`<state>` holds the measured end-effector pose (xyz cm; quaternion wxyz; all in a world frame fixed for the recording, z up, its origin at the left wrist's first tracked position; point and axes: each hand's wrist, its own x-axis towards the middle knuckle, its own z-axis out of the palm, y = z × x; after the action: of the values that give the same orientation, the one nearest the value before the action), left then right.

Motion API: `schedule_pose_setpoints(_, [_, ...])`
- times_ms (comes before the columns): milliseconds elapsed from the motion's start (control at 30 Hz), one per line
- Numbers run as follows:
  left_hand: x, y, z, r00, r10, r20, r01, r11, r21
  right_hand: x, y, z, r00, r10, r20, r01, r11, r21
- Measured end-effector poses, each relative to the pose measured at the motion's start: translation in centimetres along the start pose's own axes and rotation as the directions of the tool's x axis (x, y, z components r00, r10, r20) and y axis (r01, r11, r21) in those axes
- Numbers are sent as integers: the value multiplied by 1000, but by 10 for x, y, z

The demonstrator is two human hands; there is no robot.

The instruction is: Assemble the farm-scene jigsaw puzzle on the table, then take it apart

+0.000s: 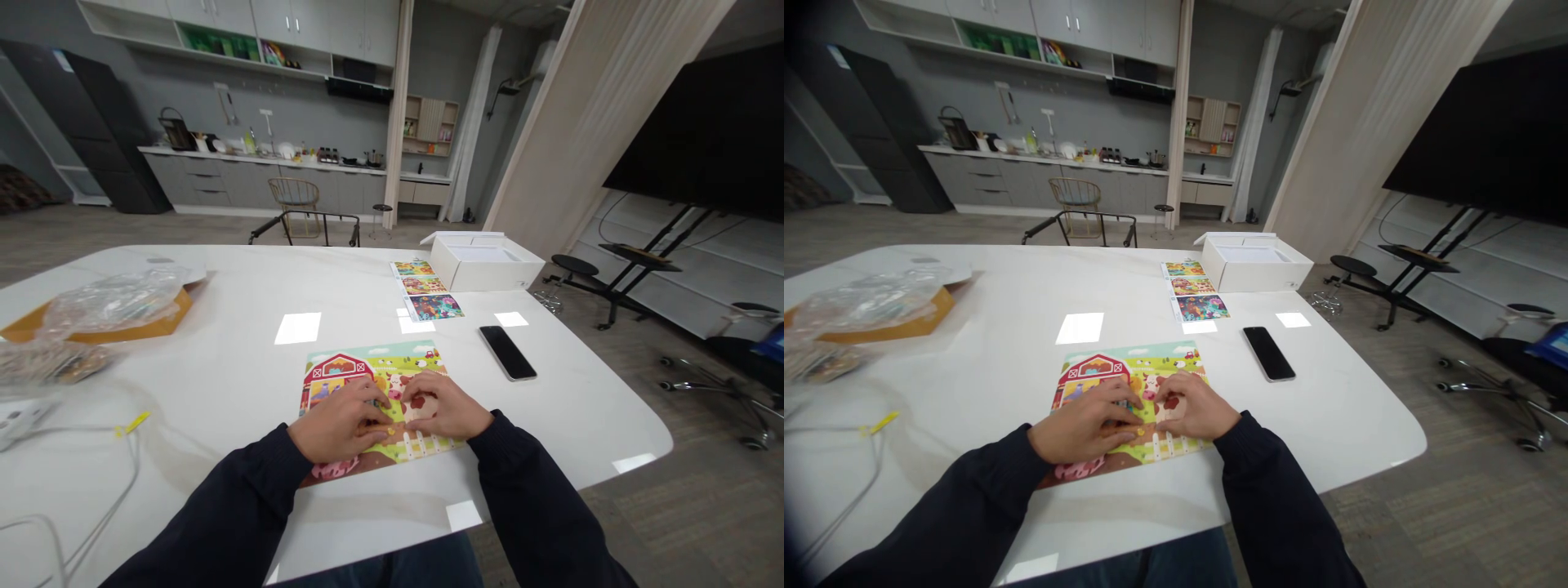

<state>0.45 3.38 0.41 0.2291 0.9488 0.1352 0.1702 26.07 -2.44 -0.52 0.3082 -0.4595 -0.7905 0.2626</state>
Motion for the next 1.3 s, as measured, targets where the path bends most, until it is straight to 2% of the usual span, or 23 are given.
schedule_pose_setpoints(367, [0,1,1,1000,-17,22,17,1000,-6,0,-5,-2,996,93,7,-92,995,-25])
schedule_pose_setpoints(467, [-2,-6,-4,1000,-10,-3,10,1000,-8,-1,-5,-1,995,104,-8,-104,994,-27])
schedule_pose_setpoints(567, [-9,-23,-17,993,-70,-95,72,997,15,-2,0,-2,980,143,-135,-147,989,-18])
schedule_pose_setpoints(633, [-18,-39,-28,977,-152,-149,162,985,52,-4,8,-6,947,174,-268,-190,981,-34])
schedule_pose_setpoints(700, [-30,-54,-37,954,-254,-161,271,957,100,-6,19,-10,921,195,-338,-228,972,-60])
schedule_pose_setpoints(767, [-41,-65,-41,926,-359,-118,373,918,131,-9,29,-14,930,210,-300,-244,967,-78])
schedule_pose_setpoints(833, [-49,-73,-41,902,-429,-54,432,890,143,-12,37,-15,953,225,-205,-246,966,-84])
schedule_pose_setpoints(933, [-54,-77,-39,891,-454,-11,451,882,135,-13,43,-13,962,249,-108,-261,959,-112])
schedule_pose_setpoints(1067, [-56,-82,-41,892,-451,-22,451,887,96,-7,41,-7,965,236,-111,-252,955,-160])
schedule_pose_setpoints(1300, [-72,-103,-51,894,-442,-71,443,896,-4,6,38,13,980,144,-134,-174,952,-254])
